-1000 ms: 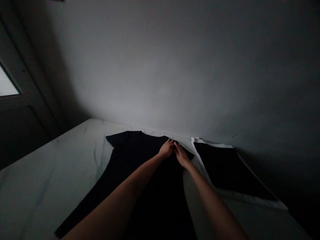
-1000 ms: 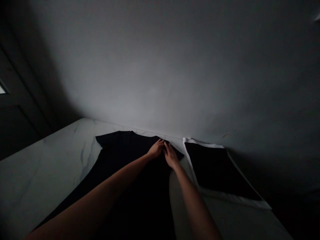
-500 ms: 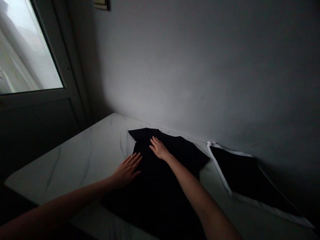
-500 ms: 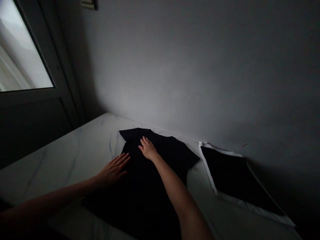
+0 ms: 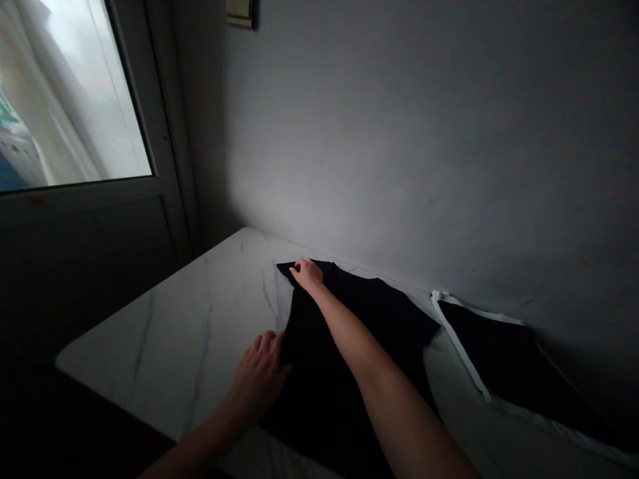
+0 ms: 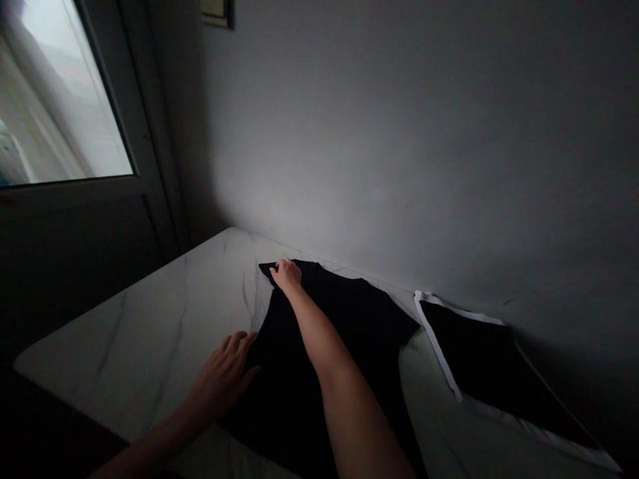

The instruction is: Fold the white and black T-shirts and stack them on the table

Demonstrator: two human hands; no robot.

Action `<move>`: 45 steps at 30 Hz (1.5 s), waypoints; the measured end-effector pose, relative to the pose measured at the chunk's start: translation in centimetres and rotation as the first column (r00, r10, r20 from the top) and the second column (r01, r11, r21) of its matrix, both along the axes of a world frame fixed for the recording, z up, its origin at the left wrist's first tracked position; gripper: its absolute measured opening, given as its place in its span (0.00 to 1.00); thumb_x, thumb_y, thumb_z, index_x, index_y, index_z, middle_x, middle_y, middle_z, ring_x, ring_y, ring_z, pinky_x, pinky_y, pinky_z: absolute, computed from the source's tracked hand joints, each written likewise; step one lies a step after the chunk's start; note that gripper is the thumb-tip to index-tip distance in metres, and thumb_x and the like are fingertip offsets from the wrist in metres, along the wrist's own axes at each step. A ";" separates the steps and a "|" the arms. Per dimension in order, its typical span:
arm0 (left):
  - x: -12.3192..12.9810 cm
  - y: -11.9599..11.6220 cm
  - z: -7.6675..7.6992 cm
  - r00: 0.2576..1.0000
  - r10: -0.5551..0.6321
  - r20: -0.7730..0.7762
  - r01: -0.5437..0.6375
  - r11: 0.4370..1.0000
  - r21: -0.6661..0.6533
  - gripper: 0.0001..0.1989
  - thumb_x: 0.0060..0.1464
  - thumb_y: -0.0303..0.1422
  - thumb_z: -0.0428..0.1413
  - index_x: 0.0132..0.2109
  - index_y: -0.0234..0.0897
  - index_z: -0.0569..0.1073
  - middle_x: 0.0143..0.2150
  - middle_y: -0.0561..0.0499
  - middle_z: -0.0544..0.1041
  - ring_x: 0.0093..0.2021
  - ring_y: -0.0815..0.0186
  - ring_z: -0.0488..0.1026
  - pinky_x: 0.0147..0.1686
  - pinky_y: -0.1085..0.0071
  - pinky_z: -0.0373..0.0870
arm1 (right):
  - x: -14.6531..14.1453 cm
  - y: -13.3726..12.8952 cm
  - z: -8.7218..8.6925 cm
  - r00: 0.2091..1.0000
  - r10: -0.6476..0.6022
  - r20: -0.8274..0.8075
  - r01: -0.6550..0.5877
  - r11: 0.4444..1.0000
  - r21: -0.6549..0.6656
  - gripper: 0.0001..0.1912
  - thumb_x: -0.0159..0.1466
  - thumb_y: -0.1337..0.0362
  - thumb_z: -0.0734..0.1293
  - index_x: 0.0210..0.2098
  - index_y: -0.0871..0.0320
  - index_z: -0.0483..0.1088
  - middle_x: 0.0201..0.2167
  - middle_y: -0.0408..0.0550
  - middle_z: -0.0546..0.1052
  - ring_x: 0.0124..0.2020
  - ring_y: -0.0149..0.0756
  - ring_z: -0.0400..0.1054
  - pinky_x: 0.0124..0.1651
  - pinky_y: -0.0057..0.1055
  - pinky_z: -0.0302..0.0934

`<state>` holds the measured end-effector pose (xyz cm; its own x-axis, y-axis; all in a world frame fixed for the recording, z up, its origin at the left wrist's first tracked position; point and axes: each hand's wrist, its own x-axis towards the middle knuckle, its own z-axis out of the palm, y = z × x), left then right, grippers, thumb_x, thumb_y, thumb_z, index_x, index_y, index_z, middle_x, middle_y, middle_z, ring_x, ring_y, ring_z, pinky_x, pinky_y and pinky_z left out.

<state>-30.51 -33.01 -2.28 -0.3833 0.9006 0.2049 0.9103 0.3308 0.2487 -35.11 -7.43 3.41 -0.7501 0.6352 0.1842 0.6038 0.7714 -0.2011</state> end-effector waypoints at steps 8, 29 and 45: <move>1.1 0.0 2.3 0.981 0.190 0.028 -0.184 0.970 -0.159 0.10 0.61 0.31 0.51 0.43 0.32 0.75 0.44 0.40 0.76 0.47 0.51 0.72 0.47 0.56 0.69 | -5.1 -1.4 -2.3 0.997 -0.017 0.080 0.021 0.999 -0.041 0.13 0.65 0.69 0.65 0.49 0.61 0.73 0.53 0.60 0.73 0.53 0.44 0.70 0.51 0.35 0.66; 6.2 -0.6 1.6 0.943 -0.204 0.263 0.238 0.966 -0.101 0.23 0.50 0.15 0.43 0.47 0.40 0.70 0.45 0.46 0.76 0.42 0.62 0.75 0.41 0.69 0.71 | 9.2 12.7 -2.7 0.671 -0.621 -0.405 0.495 0.782 -0.378 0.21 0.59 0.70 0.57 0.44 0.67 0.77 0.34 0.58 0.81 0.37 0.44 0.74 0.36 0.31 0.66; 8.1 -1.0 0.6 0.899 -0.305 0.315 0.355 0.928 -0.114 0.25 0.50 0.14 0.44 0.49 0.39 0.72 0.44 0.47 0.76 0.42 0.62 0.73 0.41 0.69 0.72 | 12.1 12.7 -4.4 0.745 -0.599 -0.292 0.503 0.793 -0.344 0.16 0.63 0.74 0.60 0.47 0.64 0.75 0.46 0.59 0.79 0.51 0.44 0.73 0.53 0.33 0.64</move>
<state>-22.40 -34.02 -1.63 -0.0776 0.9965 -0.0300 0.8716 0.0825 0.4831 -22.97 5.27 -1.02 -0.1591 0.9734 0.1651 0.7496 0.2279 -0.6214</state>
